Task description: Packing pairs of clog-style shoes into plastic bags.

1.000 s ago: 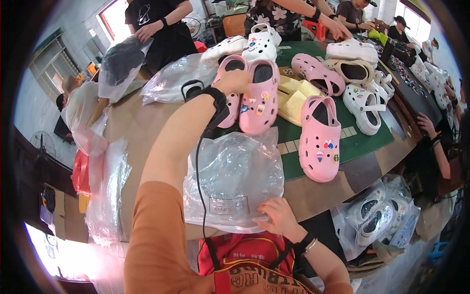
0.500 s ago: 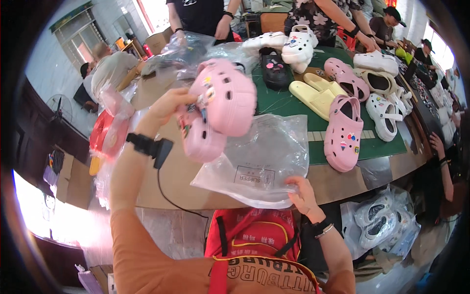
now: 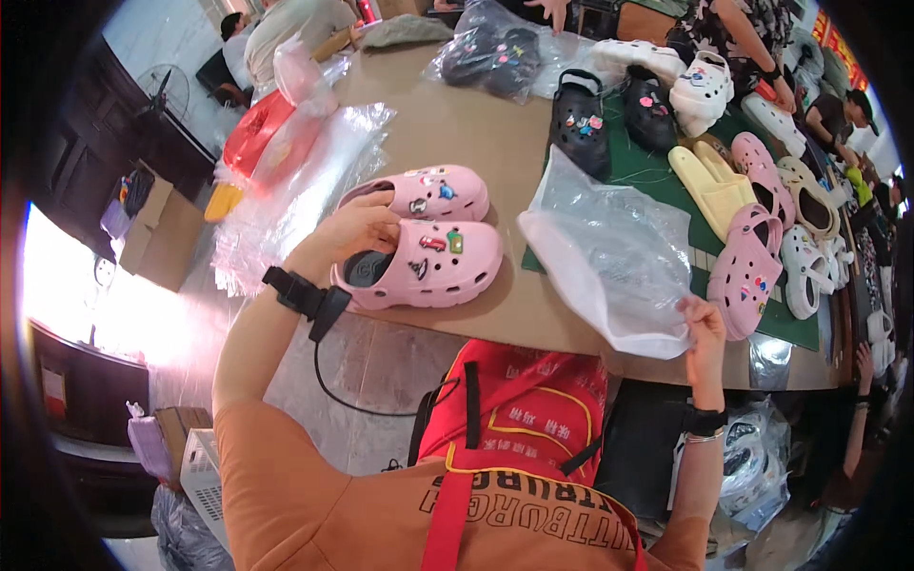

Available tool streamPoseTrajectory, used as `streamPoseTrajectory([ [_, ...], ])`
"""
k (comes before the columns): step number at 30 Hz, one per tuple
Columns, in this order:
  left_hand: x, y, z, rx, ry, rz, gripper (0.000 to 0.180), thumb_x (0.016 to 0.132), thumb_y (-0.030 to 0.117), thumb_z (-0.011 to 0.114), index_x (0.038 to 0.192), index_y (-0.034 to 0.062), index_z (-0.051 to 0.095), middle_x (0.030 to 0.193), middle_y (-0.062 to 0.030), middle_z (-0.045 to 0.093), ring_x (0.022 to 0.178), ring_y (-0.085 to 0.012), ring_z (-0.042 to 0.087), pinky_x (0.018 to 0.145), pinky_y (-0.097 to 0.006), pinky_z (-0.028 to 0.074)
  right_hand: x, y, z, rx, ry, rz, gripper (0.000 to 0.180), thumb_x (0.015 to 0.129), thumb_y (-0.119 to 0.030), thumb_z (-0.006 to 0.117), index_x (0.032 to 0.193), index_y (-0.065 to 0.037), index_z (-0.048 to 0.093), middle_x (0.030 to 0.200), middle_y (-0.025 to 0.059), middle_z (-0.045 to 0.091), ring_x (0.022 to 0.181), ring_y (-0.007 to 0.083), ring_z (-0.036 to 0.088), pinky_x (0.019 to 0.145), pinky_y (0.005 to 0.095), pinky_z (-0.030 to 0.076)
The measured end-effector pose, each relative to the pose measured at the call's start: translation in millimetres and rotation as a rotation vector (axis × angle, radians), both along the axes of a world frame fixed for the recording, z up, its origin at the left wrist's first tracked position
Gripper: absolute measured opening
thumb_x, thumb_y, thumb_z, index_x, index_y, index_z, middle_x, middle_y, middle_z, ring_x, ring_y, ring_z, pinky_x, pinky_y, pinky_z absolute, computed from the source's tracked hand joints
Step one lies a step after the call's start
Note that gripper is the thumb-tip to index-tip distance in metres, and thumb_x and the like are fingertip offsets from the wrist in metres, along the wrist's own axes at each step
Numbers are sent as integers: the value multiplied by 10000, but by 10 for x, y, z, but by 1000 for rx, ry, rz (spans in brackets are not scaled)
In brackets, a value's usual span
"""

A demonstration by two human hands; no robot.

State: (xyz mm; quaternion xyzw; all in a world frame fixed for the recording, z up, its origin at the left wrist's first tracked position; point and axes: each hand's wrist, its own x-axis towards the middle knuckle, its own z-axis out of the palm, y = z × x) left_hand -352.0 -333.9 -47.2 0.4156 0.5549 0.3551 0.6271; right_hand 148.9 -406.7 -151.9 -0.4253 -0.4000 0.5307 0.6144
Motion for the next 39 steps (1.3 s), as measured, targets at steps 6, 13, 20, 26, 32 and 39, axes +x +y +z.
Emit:
streamPoseTrajectory([
  [6, -253, 9, -116, 532, 1034, -367, 563, 725, 197, 599, 1194, -56, 418, 989, -173, 539, 970, -256, 508, 795, -359, 422, -110, 3, 194, -38, -697, 0, 177, 845, -28, 434, 940, -9, 582, 1035, 87, 591, 933, 160, 542, 843, 248, 391],
  [13, -303, 273, -621, 881, 1243, -368, 250, 768, 206, 563, 889, -1, 492, 924, -179, 525, 932, -338, 488, 784, -406, 398, -731, 6, 300, 284, -1336, -119, 436, 765, -101, 577, 1192, -59, 503, 1142, 134, 539, 913, 294, 485, 835, 341, 392],
  [20, -415, 159, -509, 905, 1075, -90, 117, 783, 101, 487, 827, 0, 528, 816, -185, 547, 798, -363, 529, 682, -424, 406, -892, -42, 353, 215, -1563, -213, 542, 771, -134, 564, 1277, -56, 387, 1212, 146, 489, 865, 324, 508, 786, 384, 427],
  [26, -514, -122, -12, 676, 1028, 66, 136, 797, 87, 512, 870, -23, 547, 764, -133, 573, 729, -196, 572, 637, -317, 433, -816, -31, 164, 206, -1369, -85, 554, 785, -125, 530, 1296, -35, 336, 1235, 210, 441, 1085, 372, 458, 875, 395, 402],
  [32, -117, -643, 351, 614, 216, -80, 413, 767, 72, 571, 1154, -51, 496, 1091, -93, 570, 971, -126, 527, 849, -265, 421, -1011, 83, 171, 280, -1256, 16, 554, 783, -113, 518, 1294, -21, 327, 1249, 228, 420, 1112, 372, 442, 897, 388, 390],
  [39, 848, -653, 239, 626, 203, -729, 271, 855, 71, 498, 1105, -28, 521, 1033, -130, 595, 948, -156, 549, 862, -290, 423, -1083, -78, 414, 351, -1238, -21, 653, 734, -116, 615, 1305, -12, 315, 1257, 227, 416, 1113, 373, 449, 868, 374, 422],
])
